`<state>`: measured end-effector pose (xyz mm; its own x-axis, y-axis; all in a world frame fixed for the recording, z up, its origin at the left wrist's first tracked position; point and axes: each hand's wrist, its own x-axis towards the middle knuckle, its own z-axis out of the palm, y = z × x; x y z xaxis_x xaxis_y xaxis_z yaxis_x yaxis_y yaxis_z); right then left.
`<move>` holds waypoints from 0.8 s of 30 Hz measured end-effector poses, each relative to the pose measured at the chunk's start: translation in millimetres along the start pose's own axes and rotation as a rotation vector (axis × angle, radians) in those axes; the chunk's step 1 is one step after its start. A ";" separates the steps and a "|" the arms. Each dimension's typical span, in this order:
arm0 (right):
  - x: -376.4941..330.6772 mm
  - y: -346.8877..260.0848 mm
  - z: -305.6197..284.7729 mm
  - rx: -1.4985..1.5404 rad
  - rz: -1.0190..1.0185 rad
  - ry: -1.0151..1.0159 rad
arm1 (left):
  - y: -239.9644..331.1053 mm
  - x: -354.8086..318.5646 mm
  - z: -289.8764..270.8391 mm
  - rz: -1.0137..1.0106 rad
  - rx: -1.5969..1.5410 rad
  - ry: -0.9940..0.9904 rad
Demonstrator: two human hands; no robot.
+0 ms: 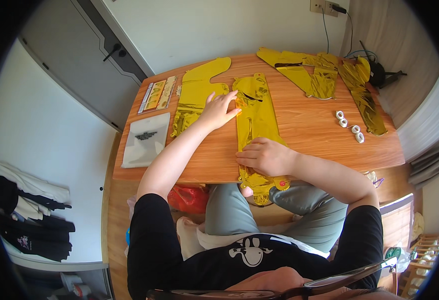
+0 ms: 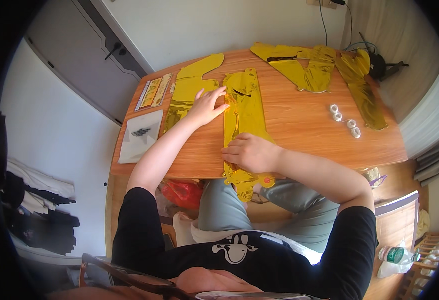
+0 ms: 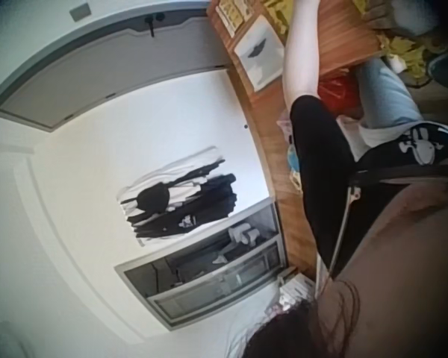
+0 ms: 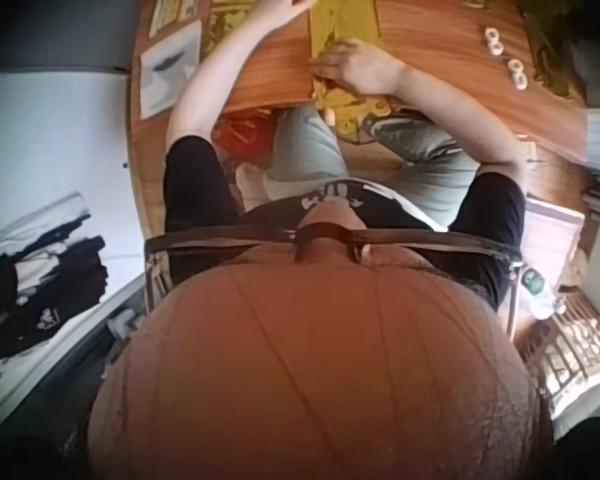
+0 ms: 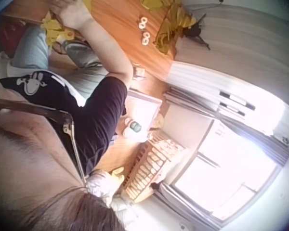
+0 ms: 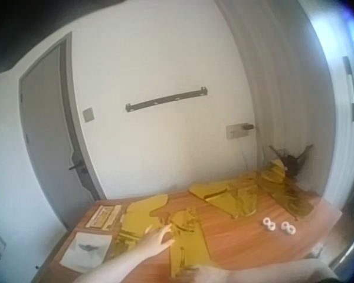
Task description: The person removes their eyeglasses, then flattens and folds a foil balloon into a small square on the desk by hand.
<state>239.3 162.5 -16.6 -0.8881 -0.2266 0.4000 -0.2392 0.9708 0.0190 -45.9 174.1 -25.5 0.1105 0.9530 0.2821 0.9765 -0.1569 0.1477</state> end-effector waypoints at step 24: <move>2.4 3.1 0.6 -0.043 -0.064 0.028 | 61.7 -31.2 -4.2 0.365 -0.054 -0.316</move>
<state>236.2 164.9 -16.2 -0.8602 -0.2864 0.4219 -0.2774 0.9571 0.0843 10.1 133.6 -21.2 0.5034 0.8637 0.0238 0.8532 -0.5013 0.1438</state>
